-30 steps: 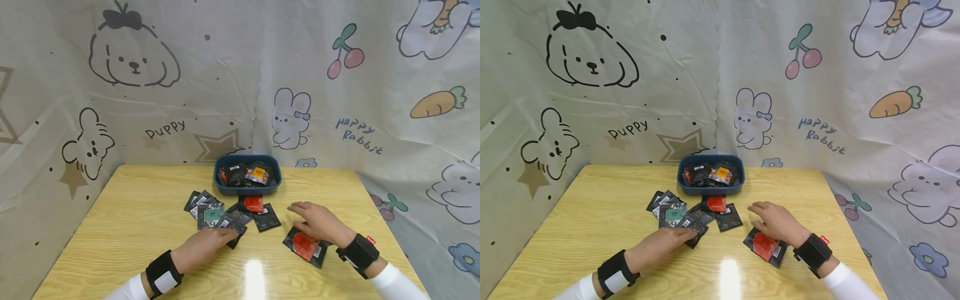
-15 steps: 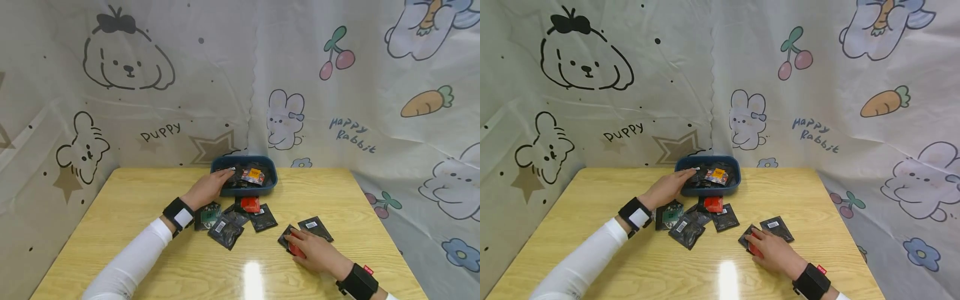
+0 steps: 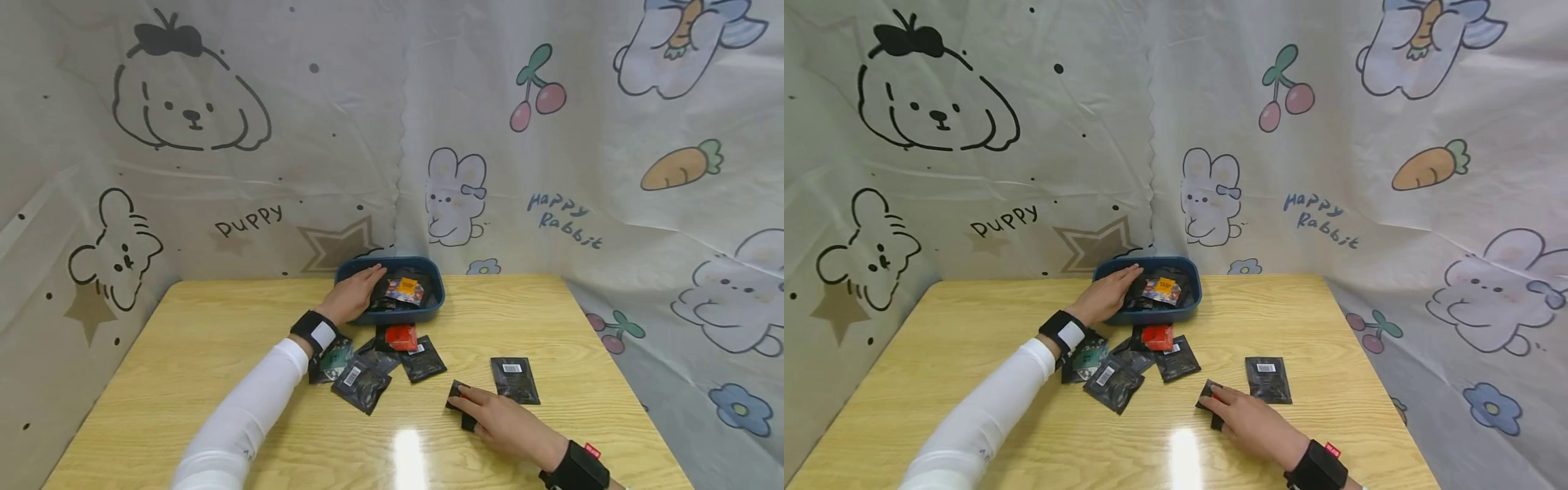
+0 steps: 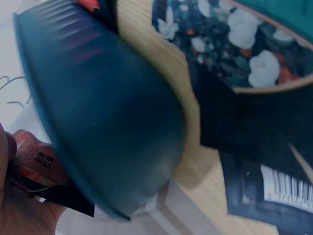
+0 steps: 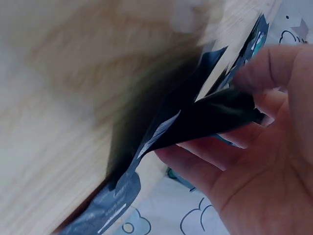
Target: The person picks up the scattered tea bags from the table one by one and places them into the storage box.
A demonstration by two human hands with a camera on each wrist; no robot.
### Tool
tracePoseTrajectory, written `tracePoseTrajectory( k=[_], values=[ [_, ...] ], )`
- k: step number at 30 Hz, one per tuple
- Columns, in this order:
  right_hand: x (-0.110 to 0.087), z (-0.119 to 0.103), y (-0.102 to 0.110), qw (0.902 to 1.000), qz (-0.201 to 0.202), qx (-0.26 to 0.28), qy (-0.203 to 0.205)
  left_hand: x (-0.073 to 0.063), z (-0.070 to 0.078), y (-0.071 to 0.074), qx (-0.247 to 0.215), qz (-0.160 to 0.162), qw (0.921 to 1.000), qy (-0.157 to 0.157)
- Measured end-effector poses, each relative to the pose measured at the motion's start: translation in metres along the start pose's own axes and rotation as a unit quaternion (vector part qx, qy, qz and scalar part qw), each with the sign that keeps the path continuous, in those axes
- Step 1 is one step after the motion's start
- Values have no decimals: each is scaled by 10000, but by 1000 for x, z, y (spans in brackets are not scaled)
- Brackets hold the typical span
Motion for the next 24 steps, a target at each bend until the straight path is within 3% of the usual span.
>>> tracePoseTrajectory(
  k=[6,9,17,21,24],
  values=[
    [-2,-13,-6,9982,479,-175,327,-4,-7,-11,-417,-593,9949,706],
    [-3,-15,-5,9976,595,-160,316,-10,-6,-11,-493,-736,9928,811],
    [0,-8,16,9978,633,-217,-19,-49,9,9,-573,-237,9980,152],
    [4,-1,36,9936,1041,-445,2,-76,22,21,-508,37,9987,-62],
    [12,5,57,9870,1460,-650,144,-95,38,27,-608,-82,9977,-292]
  ],
)
Point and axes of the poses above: each hand's wrist, its own x-axis towards the middle knuckle, its own y-axis out of the back of the hand, z = x × y, the point moved 3 cm from there along x, towards the middle knuckle, and after that the axes turned 6 degrees about z, right-handed, at the moved point
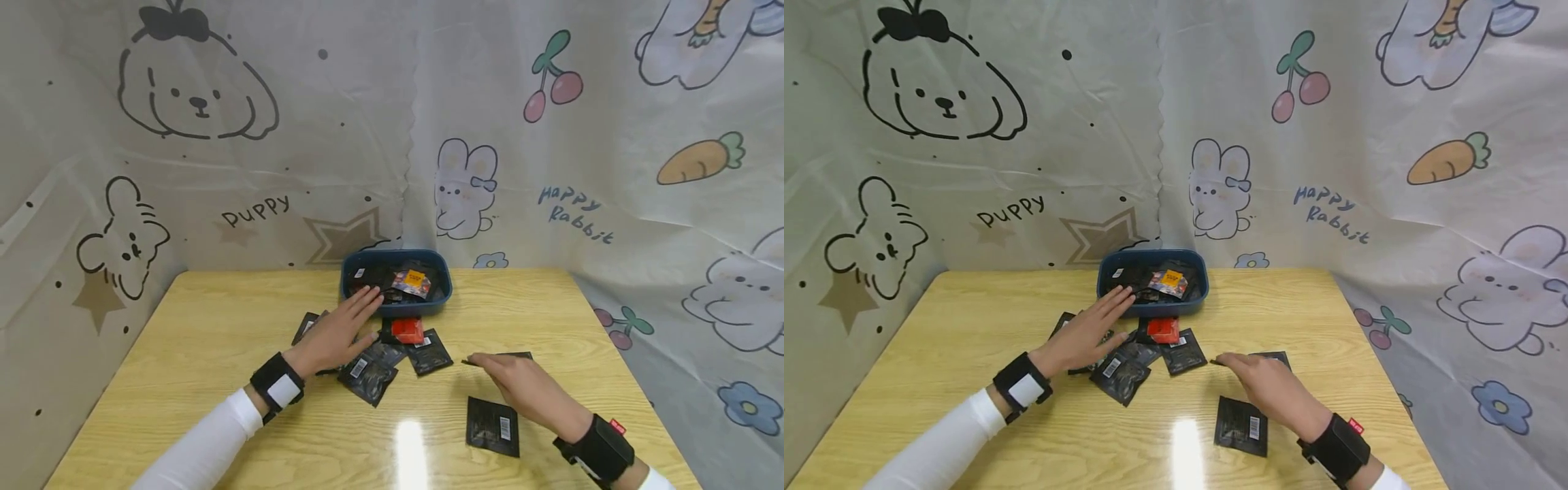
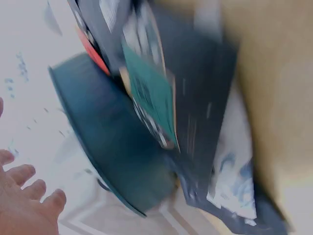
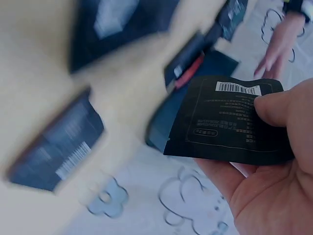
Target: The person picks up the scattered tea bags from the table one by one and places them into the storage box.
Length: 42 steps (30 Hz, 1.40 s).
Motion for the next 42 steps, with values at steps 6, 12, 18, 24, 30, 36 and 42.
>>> tracePoseTrajectory(
  k=[6,12,18,24,30,36,42],
  values=[
    [47,20,37,9964,800,-130,242,-30,28,-9,-206,-1120,9934,89],
    [106,40,42,9922,1200,138,305,-40,46,-23,-279,-1777,9834,244],
    [155,48,17,9926,1058,508,310,-45,52,-27,-274,-2049,9776,402],
    [185,62,-17,9903,1182,659,308,-49,59,-35,-336,-2249,9729,425],
    [193,68,-49,9932,985,598,157,-50,66,-37,-217,-2254,9736,301],
    [193,61,-72,9962,488,727,-25,-54,67,-32,246,-2184,9755,91],
    [193,55,-89,9950,-57,972,-205,-55,67,-32,756,-2080,9752,20]
  ],
)
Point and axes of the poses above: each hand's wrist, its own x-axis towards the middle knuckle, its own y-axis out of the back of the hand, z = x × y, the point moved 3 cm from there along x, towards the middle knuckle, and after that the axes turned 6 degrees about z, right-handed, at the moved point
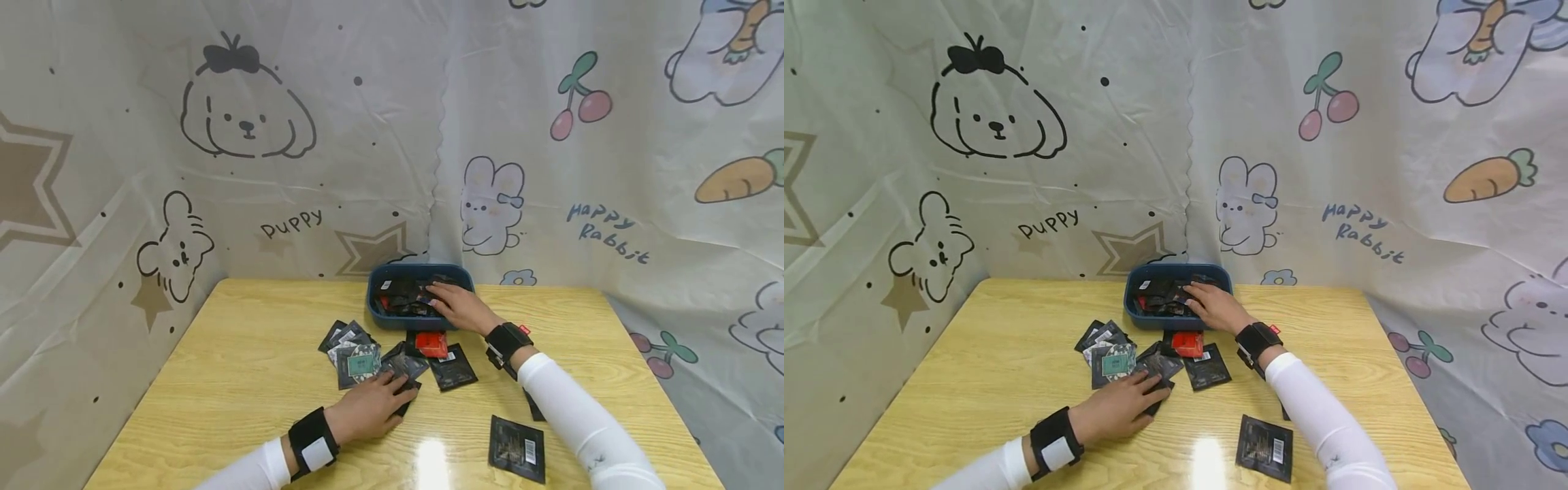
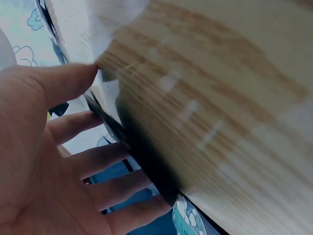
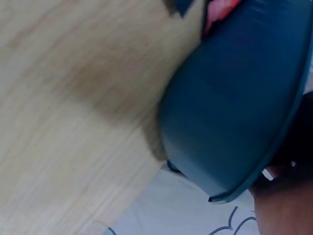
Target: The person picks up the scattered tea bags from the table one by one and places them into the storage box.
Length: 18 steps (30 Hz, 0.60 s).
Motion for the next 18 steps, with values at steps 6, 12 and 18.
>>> tracePoseTrajectory(
  k=[6,12,18],
  values=[
    [-17,0,4,9999,137,0,33,5,3,-4,272,237,9993,10],
    [-56,-13,27,9990,310,-285,153,8,1,-2,348,460,9983,24],
    [-123,-34,45,9977,309,-522,287,8,-7,13,198,880,9959,-100]
  ],
)
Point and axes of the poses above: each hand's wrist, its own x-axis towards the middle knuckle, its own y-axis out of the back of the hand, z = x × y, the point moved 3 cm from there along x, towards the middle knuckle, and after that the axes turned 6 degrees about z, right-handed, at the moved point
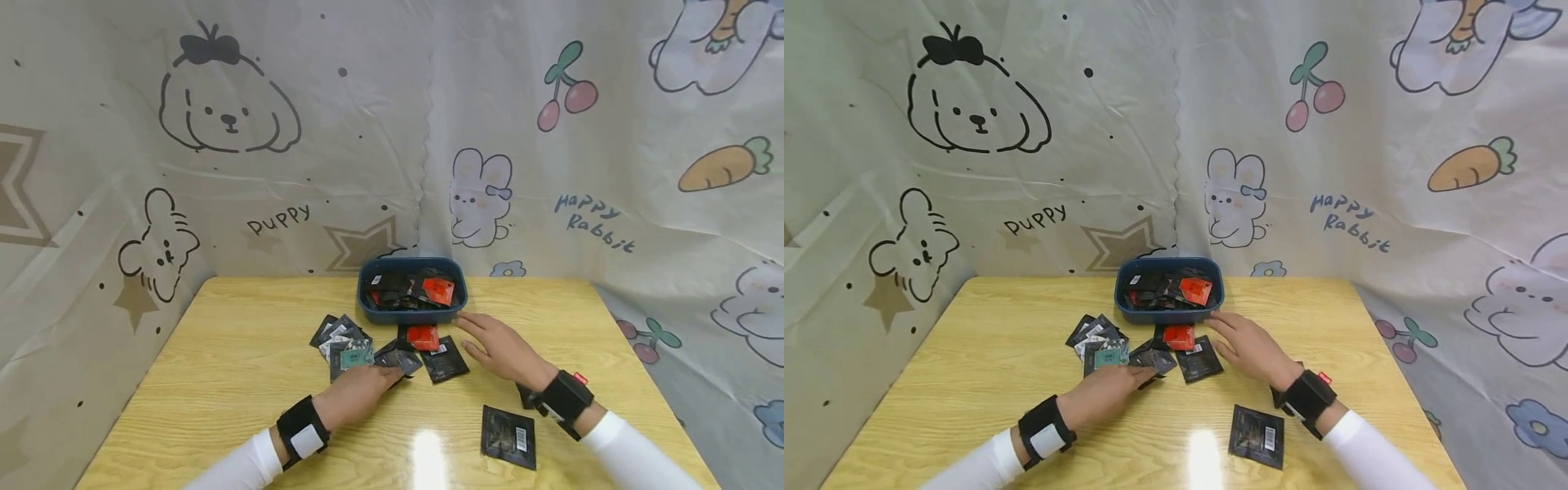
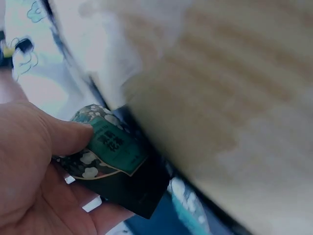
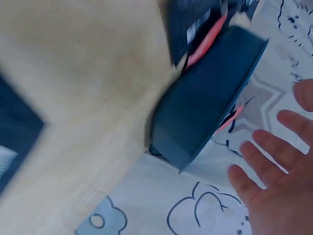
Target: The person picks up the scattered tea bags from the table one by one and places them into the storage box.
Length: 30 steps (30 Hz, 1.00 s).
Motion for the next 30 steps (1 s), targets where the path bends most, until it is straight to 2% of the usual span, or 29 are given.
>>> tracePoseTrajectory(
  k=[4,8,12,16,19,23,30],
  values=[
    [-49,-9,5,9994,-255,-130,-200,6,-8,27,-103,389,9992,-7],
    [-90,-21,4,9976,-564,-184,-355,19,-25,53,-101,938,9954,176],
    [-120,-37,-1,9893,-1376,214,-424,39,-52,64,-48,1309,9907,380],
    [-135,-44,-3,9679,-2250,746,-831,70,-82,59,-27,1529,9866,563],
    [-138,-44,-4,9595,-2443,893,-1080,94,-99,49,-137,1503,9859,722],
    [-137,-46,-7,9590,-2484,792,-1113,115,-111,33,-290,1245,9876,911],
    [-133,-49,-9,9633,-2423,519,-1035,132,-116,13,-353,657,9933,885]
  ],
)
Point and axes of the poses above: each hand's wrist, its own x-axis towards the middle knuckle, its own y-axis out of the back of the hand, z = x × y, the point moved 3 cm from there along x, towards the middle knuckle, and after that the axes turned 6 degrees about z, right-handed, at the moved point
